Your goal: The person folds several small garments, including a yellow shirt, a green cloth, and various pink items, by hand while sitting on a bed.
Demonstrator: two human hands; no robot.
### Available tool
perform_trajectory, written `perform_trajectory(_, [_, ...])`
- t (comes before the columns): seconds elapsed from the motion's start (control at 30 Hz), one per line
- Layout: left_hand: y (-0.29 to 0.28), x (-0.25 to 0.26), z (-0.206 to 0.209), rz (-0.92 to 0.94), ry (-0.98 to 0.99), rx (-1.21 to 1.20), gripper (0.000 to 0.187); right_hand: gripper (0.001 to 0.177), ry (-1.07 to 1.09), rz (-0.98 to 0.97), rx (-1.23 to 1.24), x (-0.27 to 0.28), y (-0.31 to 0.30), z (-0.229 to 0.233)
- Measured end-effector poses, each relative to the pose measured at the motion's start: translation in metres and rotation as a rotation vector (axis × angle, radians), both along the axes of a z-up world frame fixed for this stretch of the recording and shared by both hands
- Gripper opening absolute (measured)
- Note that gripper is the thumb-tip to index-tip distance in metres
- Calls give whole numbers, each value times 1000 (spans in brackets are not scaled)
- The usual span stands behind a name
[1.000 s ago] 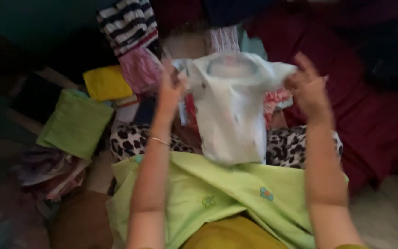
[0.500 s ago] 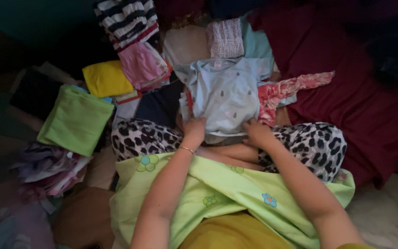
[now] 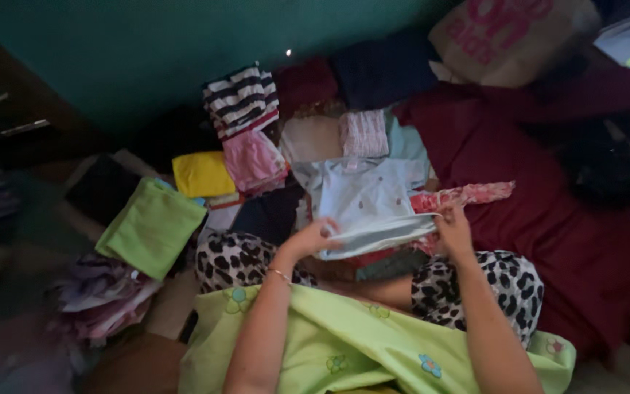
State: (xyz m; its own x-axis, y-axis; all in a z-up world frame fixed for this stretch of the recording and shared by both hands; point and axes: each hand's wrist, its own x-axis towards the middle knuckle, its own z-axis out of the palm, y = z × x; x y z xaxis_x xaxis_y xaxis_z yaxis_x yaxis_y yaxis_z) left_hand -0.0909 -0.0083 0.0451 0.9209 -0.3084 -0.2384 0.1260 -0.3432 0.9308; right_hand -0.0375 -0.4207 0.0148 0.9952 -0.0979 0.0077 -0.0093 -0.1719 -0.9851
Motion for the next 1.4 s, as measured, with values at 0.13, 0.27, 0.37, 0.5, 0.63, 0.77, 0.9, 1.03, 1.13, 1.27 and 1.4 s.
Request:
perform_trajectory(0.13, [16, 1, 10, -200, -468, 197, 34, 22, -111, 81, -107, -8, -11, 53])
perform_trajectory(0.27, [9, -5, 65, 522, -702, 458, 19, 23, -39, 200, 64, -28, 9, 143])
perform_trajectory(0.37, [4, -1, 130, 695, -536, 80, 13, 16, -107, 206, 61, -40, 27, 202])
perform_trajectory(0.5, [4, -14, 211, 426, -58, -1069, 23, 12, -81, 65, -31, -44, 38, 263])
perform_trajectory(0.63, [-6, -22, 267, 275, -259, -1167, 28, 13, -207, 48, 273, -51, 53, 320])
perform_trajectory(0.77, [-6, -35, 323, 669, -829, -106, 21, 20, -404, -105, 158, -66, 51, 361])
perform_trajectory(0.9, [-1, -35, 379, 628, -587, 96, 23, 46, -235, 64, -195, -36, 40, 368])
perform_trajectory(1.03, [-16, -53, 375, 551, -1456, 88, 39, 44, -950, -117, -385, -34, 33, 335])
perform_trajectory(1.13, [-21, -35, 321, 551, -1533, 231, 40, 32, -942, -259, -1037, -1, 37, 290])
perform_trajectory(1.27, [27, 40, 266, 587, -1019, 361, 17, 34, -197, 46, -201, 30, 35, 259])
perform_trajectory(1.4, [30, 26, 271, 604, -1018, 352, 16, 32, -691, 95, -65, 6, 25, 294])
